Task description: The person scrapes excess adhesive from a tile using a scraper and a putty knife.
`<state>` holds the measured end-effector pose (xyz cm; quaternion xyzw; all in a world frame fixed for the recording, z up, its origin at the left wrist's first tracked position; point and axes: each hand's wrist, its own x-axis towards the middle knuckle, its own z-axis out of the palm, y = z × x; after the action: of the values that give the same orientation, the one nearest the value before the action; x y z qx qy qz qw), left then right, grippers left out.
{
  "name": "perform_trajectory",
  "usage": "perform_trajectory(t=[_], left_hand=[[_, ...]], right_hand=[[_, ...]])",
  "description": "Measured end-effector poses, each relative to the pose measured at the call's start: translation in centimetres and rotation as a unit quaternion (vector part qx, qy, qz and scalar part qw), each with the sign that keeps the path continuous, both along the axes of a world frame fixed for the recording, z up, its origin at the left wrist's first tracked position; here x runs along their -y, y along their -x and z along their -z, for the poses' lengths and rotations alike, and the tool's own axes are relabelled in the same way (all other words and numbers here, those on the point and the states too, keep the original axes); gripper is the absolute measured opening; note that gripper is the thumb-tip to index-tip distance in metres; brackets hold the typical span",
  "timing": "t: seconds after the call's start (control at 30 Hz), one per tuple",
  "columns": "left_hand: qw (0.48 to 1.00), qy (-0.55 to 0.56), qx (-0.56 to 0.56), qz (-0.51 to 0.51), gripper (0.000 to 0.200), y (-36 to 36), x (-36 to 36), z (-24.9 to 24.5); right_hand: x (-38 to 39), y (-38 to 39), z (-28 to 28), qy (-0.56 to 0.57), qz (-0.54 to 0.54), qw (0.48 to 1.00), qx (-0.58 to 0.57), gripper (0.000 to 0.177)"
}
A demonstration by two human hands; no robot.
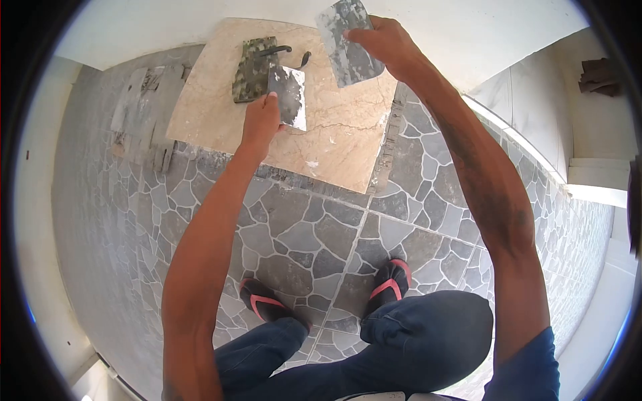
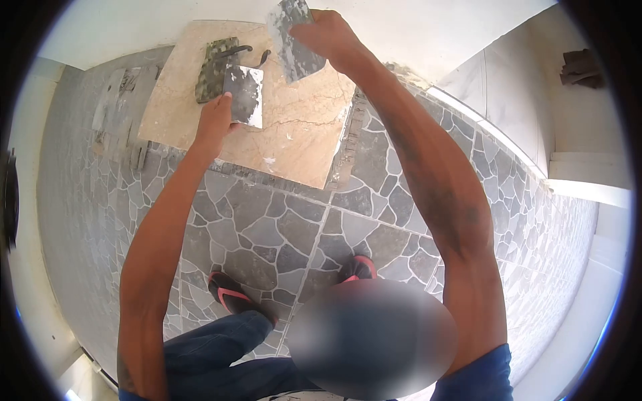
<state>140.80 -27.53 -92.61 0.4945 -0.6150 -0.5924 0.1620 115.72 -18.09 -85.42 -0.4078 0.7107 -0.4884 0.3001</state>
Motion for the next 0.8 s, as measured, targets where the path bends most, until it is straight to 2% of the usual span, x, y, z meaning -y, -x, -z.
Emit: perform_trajectory(t=[0.03, 0.07, 0.13, 0.17, 0.3, 0.37, 0.47, 0.57, 0.67, 0.8], left_hand=[[0.999, -0.033, 0.005, -0.005, 0.037, -1.0, -0.9, 0.1], [0.994, -0.077, -0.059, -0.046, 0.035, -1.8, -2.5, 0.2], [0.964, -0.144, -0.176, -0.135, 0.031, -2.8, -6.4, 1.1], [0.942, -0.167, -0.226, -0.181, 0.029, -3.0, -8.1, 1.7], [0.894, -0.209, -0.255, -0.304, 0.021, -3.2, -14.1, 3.4], [0.865, -0.235, -0.264, -0.356, 0.029, -2.7, -16.1, 3.0], [0.899, -0.229, -0.205, -0.313, 0.032, -3.7, -17.3, 4.9], [0.907, -0.274, -0.17, -0.273, 0.026, -4.0, -16.5, 3.0], [0.946, -0.232, -0.087, -0.208, 0.029, -4.5, -15.4, 4.1], [0.961, -0.172, -0.101, -0.191, 0.032, -4.6, -14.4, 4.0]], right_hand=[[-0.8, -2.2, -1.1, -0.064, -0.018, 0.994, -0.091, 0.028], [-2.5, -5.2, -2.5, -0.125, -0.034, 0.974, -0.184, 0.029], [-5.7, -9.6, -0.8, -0.104, -0.058, 0.967, -0.225, 0.023], [-7.1, -11.2, 1.1, -0.056, -0.072, 0.951, -0.295, 0.021], [-12.2, -16.2, 4.7, -0.011, -0.107, 0.917, -0.384, 0.037], [-13.7, -17.7, 5.9, -0.014, -0.129, 0.908, -0.397, 0.041], [-15.2, -18.6, 7.2, -0.054, -0.153, 0.895, -0.415, 0.045], [-15.5, -18.7, 7.9, -0.054, -0.15, 0.888, -0.432, 0.046], [-15.4, -18.8, 8.0, -0.056, -0.137, 0.886, -0.438, 0.045], [-14.4, -18.9, 8.5, -0.03, -0.127, 0.88, -0.456, 0.046]])
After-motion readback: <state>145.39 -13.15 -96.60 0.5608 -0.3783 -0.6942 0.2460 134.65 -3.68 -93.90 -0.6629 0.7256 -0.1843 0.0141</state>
